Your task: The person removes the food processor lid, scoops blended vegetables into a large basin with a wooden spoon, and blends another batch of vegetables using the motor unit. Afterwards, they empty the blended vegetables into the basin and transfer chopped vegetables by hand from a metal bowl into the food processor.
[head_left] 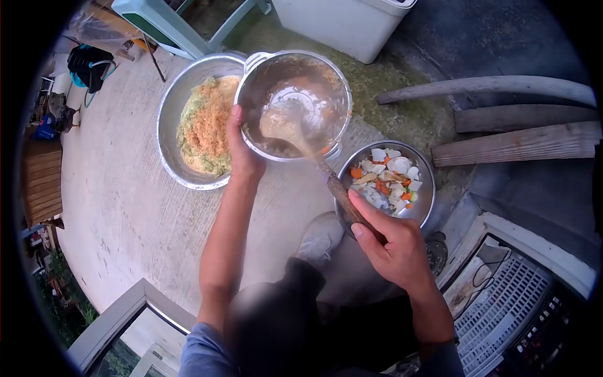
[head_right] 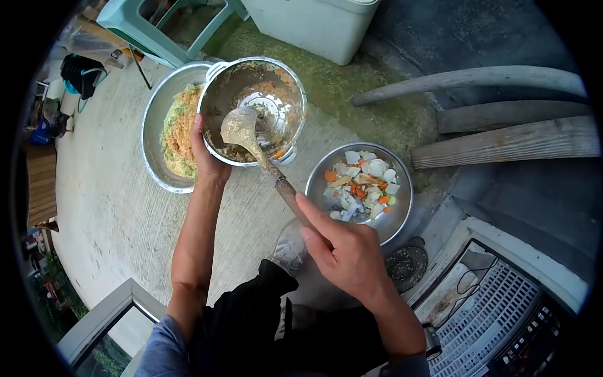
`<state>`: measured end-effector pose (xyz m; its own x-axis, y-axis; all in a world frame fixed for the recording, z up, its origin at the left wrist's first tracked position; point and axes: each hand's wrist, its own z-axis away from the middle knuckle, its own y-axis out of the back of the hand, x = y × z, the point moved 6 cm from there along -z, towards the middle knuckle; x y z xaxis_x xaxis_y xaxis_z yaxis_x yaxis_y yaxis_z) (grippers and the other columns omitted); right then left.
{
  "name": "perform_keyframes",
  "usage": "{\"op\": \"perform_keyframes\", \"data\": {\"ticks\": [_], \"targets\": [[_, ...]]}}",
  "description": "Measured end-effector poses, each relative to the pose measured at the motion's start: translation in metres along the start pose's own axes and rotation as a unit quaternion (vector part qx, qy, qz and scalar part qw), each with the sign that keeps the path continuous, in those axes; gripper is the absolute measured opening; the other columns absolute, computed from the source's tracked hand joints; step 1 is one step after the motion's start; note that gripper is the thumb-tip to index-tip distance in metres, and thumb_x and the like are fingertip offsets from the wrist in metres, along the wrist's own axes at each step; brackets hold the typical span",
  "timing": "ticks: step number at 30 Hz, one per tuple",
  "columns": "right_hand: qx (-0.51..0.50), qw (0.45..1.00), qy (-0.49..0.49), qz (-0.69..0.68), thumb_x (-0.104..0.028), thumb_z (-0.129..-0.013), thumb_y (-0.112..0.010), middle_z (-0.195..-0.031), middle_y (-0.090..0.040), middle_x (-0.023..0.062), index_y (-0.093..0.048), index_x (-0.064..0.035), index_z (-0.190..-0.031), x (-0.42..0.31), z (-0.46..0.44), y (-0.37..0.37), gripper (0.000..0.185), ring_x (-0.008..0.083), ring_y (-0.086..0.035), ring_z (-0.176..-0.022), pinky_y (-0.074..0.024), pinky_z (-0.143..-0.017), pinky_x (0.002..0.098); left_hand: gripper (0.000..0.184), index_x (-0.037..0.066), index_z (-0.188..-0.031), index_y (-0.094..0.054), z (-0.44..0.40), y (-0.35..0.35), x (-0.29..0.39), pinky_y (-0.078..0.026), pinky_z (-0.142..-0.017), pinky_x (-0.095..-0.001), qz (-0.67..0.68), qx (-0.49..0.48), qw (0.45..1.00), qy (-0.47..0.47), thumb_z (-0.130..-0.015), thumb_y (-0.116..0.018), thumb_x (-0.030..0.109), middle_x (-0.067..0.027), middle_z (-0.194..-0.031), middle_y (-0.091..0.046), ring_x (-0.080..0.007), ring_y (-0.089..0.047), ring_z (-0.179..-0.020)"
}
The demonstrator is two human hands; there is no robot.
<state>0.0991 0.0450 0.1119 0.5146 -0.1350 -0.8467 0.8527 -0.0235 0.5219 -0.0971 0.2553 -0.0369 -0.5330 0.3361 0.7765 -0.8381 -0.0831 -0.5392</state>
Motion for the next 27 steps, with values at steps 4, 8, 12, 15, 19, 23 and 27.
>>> {"op": "perform_keyframes", "data": {"ticks": [4, 8, 12, 15, 19, 23, 27], "targets": [[-0.021, 0.965, 0.07, 0.253, -0.011, -0.087, -0.075, -0.076, -0.066, 0.0046, -0.068, -0.0205, -0.136, 0.01, -0.019, 0.046, 0.051, 0.0237, -0.066, -0.064, -0.0538, -0.062, 0.0376, 0.069, 0.004, -0.14, -0.056, -0.004, -0.039, -0.022, -0.049, -0.107, -0.044, -0.122, -0.088, 0.973, 0.176, -0.094, -0.063, 0.055, -0.0162, -0.136, -0.062, -0.0282, -0.061, -0.121], [-0.023, 0.879, 0.185, 0.439, -0.013, -0.072, -0.076, -0.075, -0.061, 0.0023, -0.071, -0.0278, -0.131, 0.03, -0.037, 0.086, 0.061, 0.0221, -0.065, -0.063, -0.0506, -0.052, 0.0371, 0.062, -0.001, -0.132, -0.062, 0.005, -0.073, 0.003, -0.048, -0.105, -0.0385, -0.302, -0.132, 0.92, 0.211, -0.092, -0.065, 0.047, -0.0146, -0.125, -0.067, -0.0263, -0.063, -0.113], [-0.018, 0.904, 0.138, 0.404, -0.013, -0.082, -0.074, -0.071, -0.062, 0.0022, -0.068, -0.0276, -0.135, 0.053, -0.033, 0.089, 0.055, 0.025, -0.064, -0.06, -0.0511, -0.053, 0.0393, 0.053, 0.0, -0.118, -0.068, -0.022, -0.054, 0.012, -0.048, -0.097, -0.0361, -0.372, -0.111, 0.913, 0.122, -0.089, -0.068, 0.043, -0.0116, -0.111, -0.071, -0.0226, -0.063, -0.105], [0.008, 0.946, 0.074, 0.315, -0.014, -0.087, -0.073, -0.068, -0.061, 0.0025, -0.067, -0.0275, -0.137, 0.06, -0.01, 0.081, 0.052, 0.0257, -0.063, -0.057, -0.0502, -0.052, 0.0391, 0.05, 0.0, -0.116, -0.068, -0.022, -0.059, 0.018, -0.048, -0.096, -0.0359, -0.37, -0.108, 0.921, 0.053, -0.091, -0.066, 0.043, -0.0109, -0.109, -0.07, -0.0219, -0.063, -0.102], [-0.007, 0.952, 0.074, 0.296, -0.017, -0.089, -0.074, -0.066, -0.058, 0.0032, -0.067, -0.0255, -0.138, 0.038, 0.0, 0.09, 0.05, 0.0236, -0.058, -0.053, -0.0473, -0.051, 0.0382, 0.05, -0.001, -0.116, -0.067, -0.021, -0.053, 0.009, -0.044, -0.099, -0.0332, -0.413, -0.109, 0.902, 0.069, -0.092, -0.065, 0.042, -0.0102, -0.111, -0.069, -0.0206, -0.06, -0.108], [-0.002, 0.934, 0.084, 0.348, -0.019, -0.088, -0.075, -0.063, -0.051, 0.003, -0.068, -0.0236, -0.137, 0.033, 0.002, 0.116, 0.049, 0.0211, -0.053, -0.05, -0.0449, -0.049, 0.0372, 0.055, 0.0, -0.117, -0.067, 0.001, -0.072, 0.007, -0.043, -0.1, -0.0349, -0.371, -0.194, 0.891, 0.177, -0.087, -0.069, 0.045, -0.0106, -0.115, -0.066, -0.0213, -0.057, -0.109], [0.002, 0.937, 0.055, 0.344, -0.015, -0.089, -0.075, -0.062, -0.051, 0.0032, -0.069, -0.0216, -0.136, 0.04, 0.025, 0.119, 0.048, 0.0204, -0.052, -0.048, -0.0435, -0.047, 0.0354, 0.052, 0.001, -0.114, -0.067, 0.007, -0.072, 0.018, -0.045, -0.095, -0.0349, -0.343, -0.184, 0.909, 0.148, -0.086, -0.069, 0.045, -0.0092, -0.11, -0.066, -0.0206, -0.058, -0.105]]}}
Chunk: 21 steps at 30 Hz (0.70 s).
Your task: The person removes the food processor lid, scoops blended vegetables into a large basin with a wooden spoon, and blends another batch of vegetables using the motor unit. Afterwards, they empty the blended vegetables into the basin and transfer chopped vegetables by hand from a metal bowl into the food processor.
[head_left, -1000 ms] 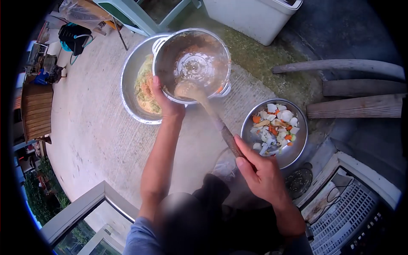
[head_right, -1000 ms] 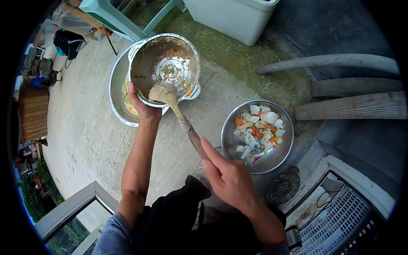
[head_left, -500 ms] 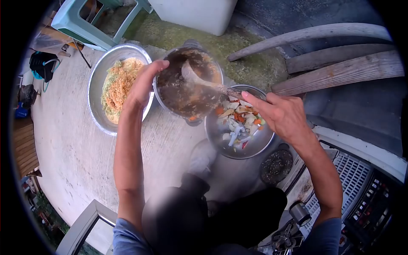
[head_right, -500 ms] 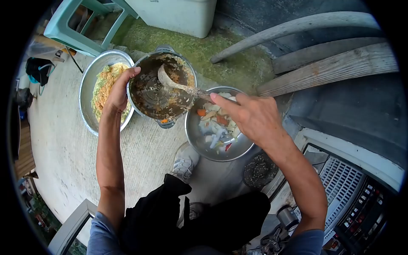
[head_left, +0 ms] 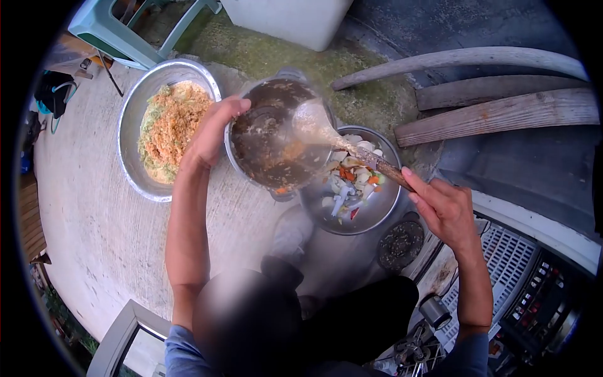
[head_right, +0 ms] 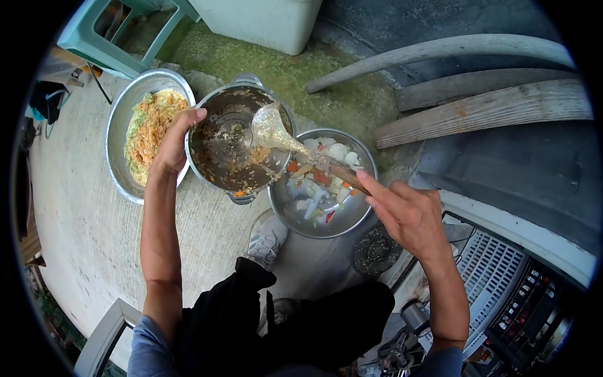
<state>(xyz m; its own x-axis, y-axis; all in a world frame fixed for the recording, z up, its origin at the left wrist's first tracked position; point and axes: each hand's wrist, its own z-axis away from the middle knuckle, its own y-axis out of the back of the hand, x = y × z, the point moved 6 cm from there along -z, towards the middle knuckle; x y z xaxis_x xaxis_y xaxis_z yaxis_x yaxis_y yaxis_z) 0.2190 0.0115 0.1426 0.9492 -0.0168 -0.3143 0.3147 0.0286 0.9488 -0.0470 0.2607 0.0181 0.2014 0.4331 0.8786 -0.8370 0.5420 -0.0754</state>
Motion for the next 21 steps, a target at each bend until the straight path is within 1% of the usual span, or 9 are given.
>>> {"op": "perform_keyframes", "data": {"ticks": [4, 6, 8, 11, 14, 15, 16, 17, 21], "targets": [[0.014, 0.994, -0.027, -0.109, -0.012, -0.089, -0.074, -0.063, -0.056, 0.0045, -0.068, -0.0194, -0.137, -0.01, 0.0, -0.006, 0.048, 0.0206, -0.055, -0.049, -0.0458, -0.049, 0.0336, 0.046, 0.0, -0.11, -0.069, 0.011, 0.04, 0.005, -0.048, -0.09, -0.0309, -0.014, 0.09, 0.994, -0.065, -0.091, -0.065, 0.041, -0.0061, -0.101, -0.069, -0.0173, -0.062, -0.094], [0.034, 0.989, 0.011, -0.144, -0.011, -0.089, -0.074, -0.064, -0.059, 0.0053, -0.068, -0.0188, -0.137, -0.023, -0.029, -0.023, 0.049, 0.0209, -0.057, -0.051, -0.0468, -0.05, 0.0329, 0.066, -0.003, -0.135, -0.064, 0.016, 0.073, 0.0, -0.04, -0.106, -0.0359, -0.012, 0.108, 0.992, -0.07, -0.089, -0.059, 0.045, -0.0154, -0.121, -0.069, -0.0253, -0.059, -0.117], [0.071, 0.978, 0.081, -0.176, -0.014, -0.089, -0.075, -0.065, -0.058, 0.0059, -0.068, -0.0198, -0.137, -0.048, -0.078, -0.048, 0.049, 0.0225, -0.057, -0.052, -0.0456, -0.05, 0.0341, 0.051, 0.0, -0.114, -0.069, 0.026, 0.12, -0.006, -0.041, -0.097, -0.0326, 0.018, 0.181, 0.978, -0.099, -0.091, -0.064, 0.045, -0.0058, -0.106, -0.065, -0.0184, -0.056, -0.103], [0.109, 0.966, 0.141, -0.185, -0.021, -0.09, -0.076, -0.067, -0.06, 0.0046, -0.07, -0.0263, -0.132, -0.099, -0.154, -0.099, 0.043, 0.0239, -0.059, -0.056, -0.0465, -0.052, 0.037, 0.046, 0.001, -0.108, -0.068, 0.052, 0.179, 0.003, -0.042, -0.091, -0.0297, 0.01, 0.253, 0.96, -0.123, -0.091, -0.065, 0.043, -0.0035, -0.105, -0.062, -0.0164, -0.054, -0.101], [0.172, 0.937, 0.165, -0.255, -0.025, -0.09, -0.076, -0.07, -0.062, 0.0029, -0.072, -0.0298, -0.128, -0.14, -0.208, -0.166, 0.038, 0.0246, -0.062, -0.058, -0.0493, -0.053, 0.0396, 0.051, -0.001, -0.117, -0.066, 0.081, 0.226, 0.014, -0.05, -0.087, -0.0306, -0.075, 0.377, 0.917, -0.109, -0.094, -0.063, 0.044, -0.0098, -0.109, -0.071, -0.0169, -0.066, -0.099], [0.168, 0.938, 0.155, -0.261, -0.026, -0.09, -0.076, -0.07, -0.062, 0.0026, -0.072, -0.0299, -0.127, -0.152, -0.219, -0.187, 0.037, 0.0247, -0.063, -0.059, -0.0498, -0.053, 0.04, 0.048, 0.002, -0.115, -0.068, 0.085, 0.235, 0.016, -0.048, -0.082, -0.0292, -0.09, 0.407, 0.899, -0.136, -0.093, -0.063, 0.045, -0.007, -0.105, -0.07, -0.0153, -0.063, -0.095], [0.162, 0.939, 0.147, -0.265, -0.026, -0.09, -0.075, -0.071, -0.063, 0.0023, -0.072, -0.03, -0.126, -0.16, -0.226, -0.203, 0.036, 0.0247, -0.063, -0.059, -0.0503, -0.053, 0.0403, 0.067, -0.004, -0.143, -0.057, 0.09, 0.237, 0.018, -0.041, -0.105, -0.0332, -0.084, 0.397, 0.904, -0.135, -0.091, -0.065, 0.038, -0.013, -0.125, -0.066, -0.0222, -0.059, -0.117], [0.127, 0.955, 0.135, -0.23, -0.023, -0.089, -0.077, -0.074, -0.064, 0.0044, -0.069, -0.032, -0.132, -0.163, -0.229, -0.219, 0.045, 0.0276, -0.066, -0.063, -0.0543, -0.057, 0.0418, 0.069, -0.004, -0.145, -0.055, 0.093, 0.24, 0.019, -0.041, -0.105, -0.0326, -0.109, 0.413, 0.893, -0.143, -0.091, -0.066, 0.037, -0.0129, -0.125, -0.066, -0.0214, -0.058, -0.117], [0.106, 0.961, 0.128, -0.221, -0.022, -0.086, -0.079, -0.07, -0.058, 0.003, -0.07, -0.0304, -0.131, -0.16, -0.207, -0.231, 0.047, 0.0252, -0.064, -0.06, -0.0529, -0.055, 0.0395, 0.072, -0.001, -0.145, -0.057, 0.096, 0.259, -0.006, -0.046, -0.095, -0.0324, -0.176, 0.47, 0.845, -0.183, -0.087, -0.072, 0.039, -0.0131, -0.114, -0.071, -0.0193, -0.061, -0.104]]}}
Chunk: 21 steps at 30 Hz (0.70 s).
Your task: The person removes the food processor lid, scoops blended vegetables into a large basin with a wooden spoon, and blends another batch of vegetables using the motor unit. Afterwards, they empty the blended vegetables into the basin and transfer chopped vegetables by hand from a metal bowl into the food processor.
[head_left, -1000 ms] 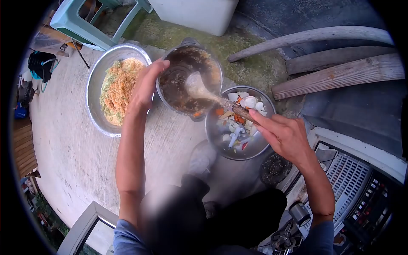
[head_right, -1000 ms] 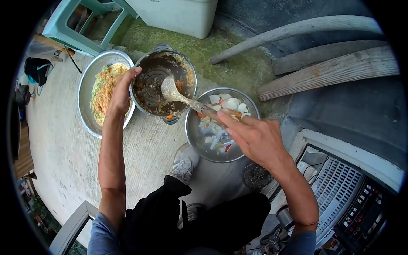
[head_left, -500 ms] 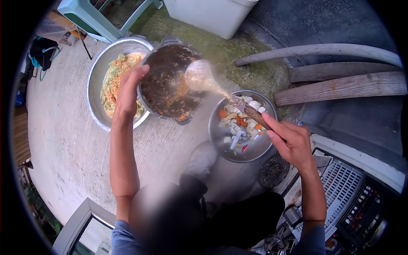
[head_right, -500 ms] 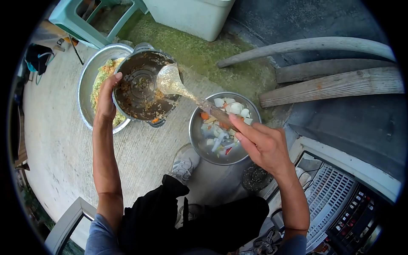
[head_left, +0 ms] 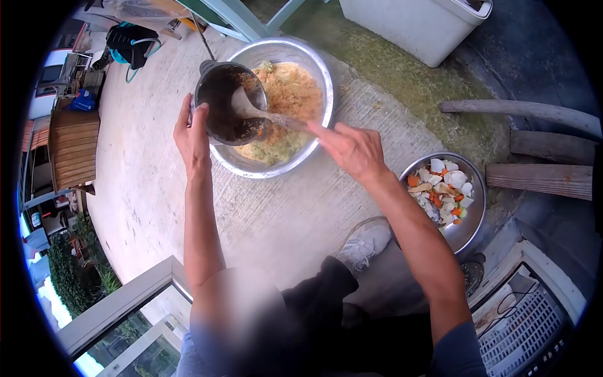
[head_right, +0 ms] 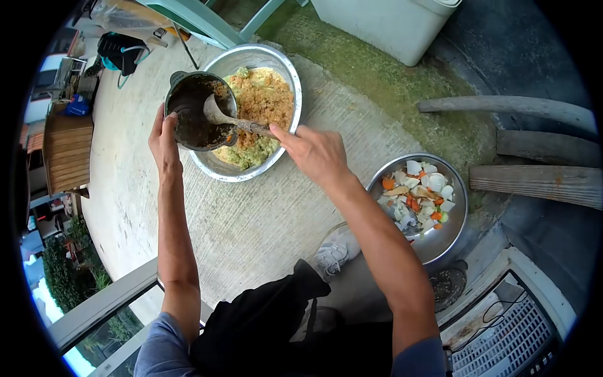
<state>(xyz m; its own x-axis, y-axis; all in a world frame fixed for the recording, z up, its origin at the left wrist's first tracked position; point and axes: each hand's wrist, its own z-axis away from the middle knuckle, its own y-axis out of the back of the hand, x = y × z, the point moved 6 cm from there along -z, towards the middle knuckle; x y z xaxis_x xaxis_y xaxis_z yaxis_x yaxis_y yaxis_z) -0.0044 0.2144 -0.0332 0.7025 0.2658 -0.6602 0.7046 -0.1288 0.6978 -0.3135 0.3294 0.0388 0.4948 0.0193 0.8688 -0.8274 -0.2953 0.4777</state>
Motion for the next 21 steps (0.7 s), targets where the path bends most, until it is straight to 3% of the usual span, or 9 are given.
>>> {"op": "perform_keyframes", "data": {"ticks": [2, 5, 6, 9, 12, 16, 21], "targets": [[0.025, 0.999, 0.023, 0.017, -0.02, -0.084, -0.081, -0.07, -0.056, 0.0026, -0.071, -0.0285, -0.131, -0.008, 0.007, 0.01, 0.049, 0.0242, -0.063, -0.059, -0.0519, -0.055, 0.0388, 0.073, 0.007, -0.144, -0.061, 0.011, -0.003, -0.001, -0.049, -0.093, -0.0363, -0.052, 0.026, 0.998, -0.008, -0.082, -0.074, 0.044, -0.0171, -0.112, -0.068, -0.0231, -0.062, -0.101], [0.075, 0.994, 0.071, 0.023, -0.017, -0.082, -0.082, -0.068, -0.054, 0.0026, -0.071, -0.0258, -0.131, -0.011, 0.003, 0.023, 0.051, 0.0224, -0.06, -0.057, -0.0503, -0.054, 0.0378, 0.066, -0.003, -0.145, -0.056, 0.021, -0.011, 0.011, -0.046, -0.099, -0.0309, -0.166, 0.003, 0.986, -0.014, -0.088, -0.07, 0.029, -0.0157, -0.123, -0.068, -0.0206, -0.063, -0.105], [0.096, 0.991, 0.093, 0.019, -0.016, -0.081, -0.082, -0.068, -0.053, 0.0027, -0.072, -0.0249, -0.13, -0.012, 0.0, 0.027, 0.051, 0.0217, -0.059, -0.056, -0.0498, -0.053, 0.0375, 0.066, 0.0, -0.143, -0.059, 0.021, -0.013, 0.013, -0.049, -0.092, -0.0313, -0.148, 0.009, 0.988, -0.039, -0.086, -0.071, 0.031, -0.0155, -0.115, -0.069, -0.0196, -0.062, -0.097], [0.075, 0.995, 0.057, 0.039, -0.014, -0.081, -0.082, -0.068, -0.052, 0.0033, -0.072, -0.0236, -0.129, 0.008, 0.011, 0.021, 0.05, 0.0213, -0.059, -0.056, -0.0492, -0.053, 0.037, 0.07, 0.015, -0.143, -0.064, 0.021, -0.008, 0.02, -0.051, -0.095, -0.0421, -0.18, 0.029, 0.982, -0.049, -0.08, -0.075, 0.045, -0.021, -0.112, -0.058, -0.0309, -0.064, -0.1], [0.081, 0.996, 0.014, 0.035, -0.018, -0.082, -0.082, -0.068, -0.052, -0.0003, -0.074, -0.0281, -0.125, 0.012, 0.036, 0.019, 0.045, 0.0182, -0.058, -0.056, -0.0463, -0.05, 0.0341, 0.07, 0.014, -0.142, -0.065, 0.026, -0.006, 0.043, -0.053, -0.091, -0.0416, -0.217, 0.046, 0.972, -0.073, -0.079, -0.075, 0.044, -0.0209, -0.112, -0.057, -0.0286, -0.065, -0.094], [0.118, 0.991, 0.033, -0.054, -0.015, -0.081, -0.083, -0.071, -0.058, 0.0027, -0.073, -0.0244, -0.128, -0.006, 0.025, 0.014, 0.049, 0.0214, -0.062, -0.059, -0.0511, -0.055, 0.0367, 0.07, 0.016, -0.142, -0.065, 0.027, -0.008, 0.041, -0.053, -0.09, -0.0411, -0.202, 0.018, 0.976, -0.08, -0.079, -0.076, 0.045, -0.0206, -0.114, -0.057, -0.029, -0.064, -0.096], [0.087, 0.996, 0.014, -0.031, -0.013, -0.082, -0.081, -0.07, -0.058, 0.0032, -0.072, -0.0236, -0.129, 0.009, 0.028, 0.005, 0.049, 0.0223, -0.061, -0.058, -0.0521, -0.055, 0.038, 0.069, 0.019, -0.143, -0.064, 0.036, -0.01, 0.054, -0.052, -0.095, -0.0409, -0.225, 0.042, 0.969, -0.094, -0.079, -0.076, 0.042, -0.0198, -0.118, -0.056, -0.0293, -0.064, -0.098]]}}
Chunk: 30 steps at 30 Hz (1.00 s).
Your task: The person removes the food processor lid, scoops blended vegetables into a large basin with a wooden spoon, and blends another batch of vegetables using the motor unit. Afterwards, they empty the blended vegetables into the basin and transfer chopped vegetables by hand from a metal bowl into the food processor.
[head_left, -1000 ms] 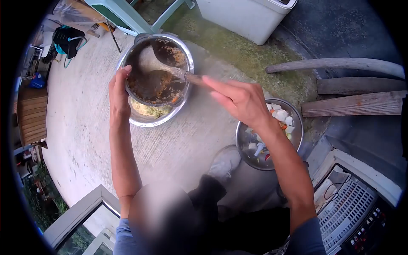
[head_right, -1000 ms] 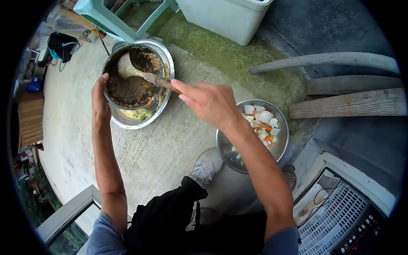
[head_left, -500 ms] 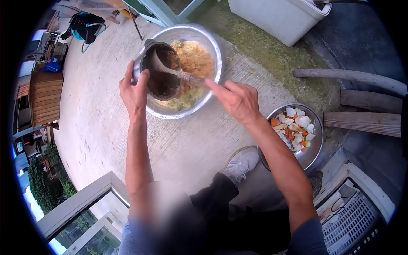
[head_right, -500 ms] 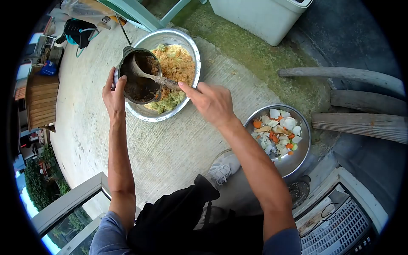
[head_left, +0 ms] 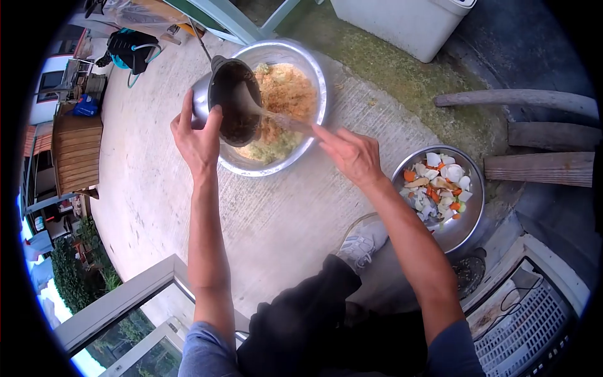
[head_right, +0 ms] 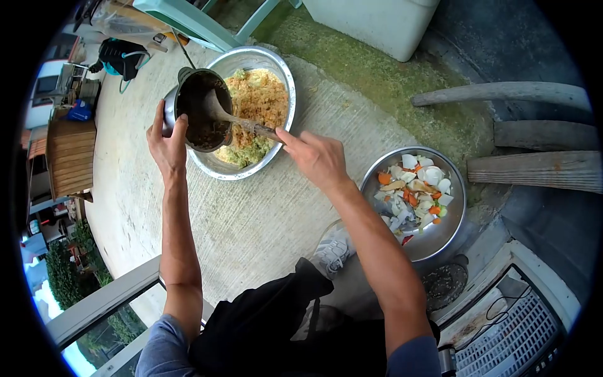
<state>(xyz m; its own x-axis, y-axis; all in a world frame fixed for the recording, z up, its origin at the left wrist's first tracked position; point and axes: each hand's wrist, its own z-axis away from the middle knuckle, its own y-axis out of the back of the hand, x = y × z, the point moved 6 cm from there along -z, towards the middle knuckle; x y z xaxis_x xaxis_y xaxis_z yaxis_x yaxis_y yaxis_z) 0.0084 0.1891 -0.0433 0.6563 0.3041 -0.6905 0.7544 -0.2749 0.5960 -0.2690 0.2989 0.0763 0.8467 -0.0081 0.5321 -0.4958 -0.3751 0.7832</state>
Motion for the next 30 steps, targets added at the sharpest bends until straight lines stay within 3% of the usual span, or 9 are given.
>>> {"op": "perform_keyframes", "data": {"ticks": [10, 12, 15, 19, 22, 23, 26, 29, 30], "targets": [[-0.053, 0.99, -0.092, -0.098, -0.014, -0.089, -0.076, -0.087, -0.073, 0.0089, -0.068, -0.0249, -0.133, -0.016, 0.009, -0.033, 0.046, 0.0307, -0.07, -0.071, -0.0567, -0.064, 0.0412, 0.07, 0.02, -0.145, -0.062, 0.008, -0.002, 0.0, -0.051, -0.095, -0.0394, 0.034, 0.003, 0.999, -0.018, -0.078, -0.078, 0.032, -0.0169, -0.122, -0.053, -0.0259, -0.059, -0.102], [-0.049, 0.99, -0.092, -0.099, -0.016, -0.09, -0.074, -0.086, -0.073, 0.01, -0.069, -0.0208, -0.132, -0.01, 0.022, -0.024, 0.043, 0.0305, -0.071, -0.072, -0.0562, -0.064, 0.041, 0.071, 0.019, -0.145, -0.061, 0.009, -0.003, -0.014, -0.05, -0.093, -0.0376, 0.048, 0.003, 0.999, -0.023, -0.078, -0.078, 0.03, -0.0158, -0.123, -0.053, -0.0246, -0.058, -0.102], [-0.037, 0.99, -0.1, -0.092, -0.02, -0.093, -0.073, -0.085, -0.074, 0.009, -0.069, -0.015, -0.13, -0.008, 0.03, 0.001, 0.038, 0.0271, -0.071, -0.069, -0.0549, -0.059, 0.0386, 0.07, 0.016, -0.146, -0.06, 0.021, -0.004, -0.021, -0.05, -0.087, -0.0343, -0.027, 0.087, 0.984, -0.151, -0.078, -0.078, 0.023, -0.0135, -0.122, -0.054, -0.0218, -0.056, -0.099], [0.028, 0.984, -0.072, -0.163, -0.019, -0.094, -0.07, -0.081, -0.072, 0.0117, -0.068, -0.0136, -0.132, -0.028, 0.014, -0.004, 0.038, 0.0293, -0.071, -0.068, -0.0549, -0.059, 0.0404, 0.068, 0.012, -0.146, -0.058, 0.019, -0.003, -0.036, -0.048, -0.082, -0.0316, 0.087, 0.032, 0.991, -0.098, -0.081, -0.076, 0.018, -0.0087, -0.122, -0.055, -0.0192, -0.055, -0.103], [-0.103, 0.96, -0.19, -0.179, -0.019, -0.095, -0.069, -0.096, -0.073, 0.0197, -0.065, -0.0135, -0.136, -0.039, 0.003, -0.032, 0.041, 0.0386, -0.072, -0.083, -0.0568, -0.071, 0.0437, 0.069, 0.013, -0.147, -0.058, 0.025, -0.008, -0.028, -0.047, -0.082, -0.0306, 0.164, 0.037, 0.981, -0.097, -0.081, -0.076, 0.018, -0.0074, -0.123, -0.055, -0.0183, -0.055, -0.102], [-0.117, 0.946, -0.216, -0.21, -0.021, -0.097, -0.066, -0.095, -0.073, 0.0212, -0.064, -0.0136, -0.137, -0.038, 0.013, -0.044, 0.041, 0.0405, -0.072, -0.084, -0.0563, -0.074, 0.0462, 0.068, 0.013, -0.146, -0.058, 0.023, -0.006, -0.03, -0.047, -0.082, -0.0304, 0.145, 0.061, 0.98, -0.126, -0.081, -0.076, 0.019, -0.0068, -0.123, -0.055, -0.0184, -0.055, -0.101], [-0.048, 0.965, -0.153, -0.209, -0.024, -0.097, -0.067, -0.076, -0.071, 0.014, -0.066, -0.0112, -0.132, -0.048, 0.048, -0.041, 0.037, 0.0328, -0.07, -0.066, -0.055, -0.059, 0.0436, 0.07, 0.014, -0.148, -0.056, 0.02, -0.007, -0.045, -0.047, -0.085, -0.031, 0.13, 0.065, 0.985, -0.095, -0.081, -0.077, 0.019, -0.008, -0.124, -0.054, -0.0188, -0.054, -0.104], [-0.063, 0.976, -0.161, -0.136, -0.023, -0.097, -0.067, -0.074, -0.07, 0.0137, -0.067, -0.0109, -0.132, -0.036, 0.055, -0.009, 0.036, 0.0315, -0.069, -0.065, -0.0532, -0.058, 0.0436, 0.073, 0.013, -0.15, -0.053, 0.028, -0.01, -0.06, -0.046, -0.086, -0.0314, 0.058, 0.106, 0.98, -0.161, -0.082, -0.078, 0.019, -0.0095, -0.127, -0.053, -0.0193, -0.053, -0.106], [-0.064, 0.978, -0.165, -0.11, -0.022, -0.097, -0.067, -0.073, -0.069, 0.0137, -0.067, -0.0109, -0.132, -0.033, 0.054, -0.004, 0.036, 0.0313, -0.069, -0.064, -0.0528, -0.058, 0.0436, 0.073, 0.013, -0.15, -0.053, 0.029, -0.008, -0.064, -0.045, -0.086, -0.0316, 0.072, 0.108, 0.982, -0.136, -0.082, -0.078, 0.019, -0.0099, -0.127, -0.052, -0.0195, -0.053, -0.107]]}}
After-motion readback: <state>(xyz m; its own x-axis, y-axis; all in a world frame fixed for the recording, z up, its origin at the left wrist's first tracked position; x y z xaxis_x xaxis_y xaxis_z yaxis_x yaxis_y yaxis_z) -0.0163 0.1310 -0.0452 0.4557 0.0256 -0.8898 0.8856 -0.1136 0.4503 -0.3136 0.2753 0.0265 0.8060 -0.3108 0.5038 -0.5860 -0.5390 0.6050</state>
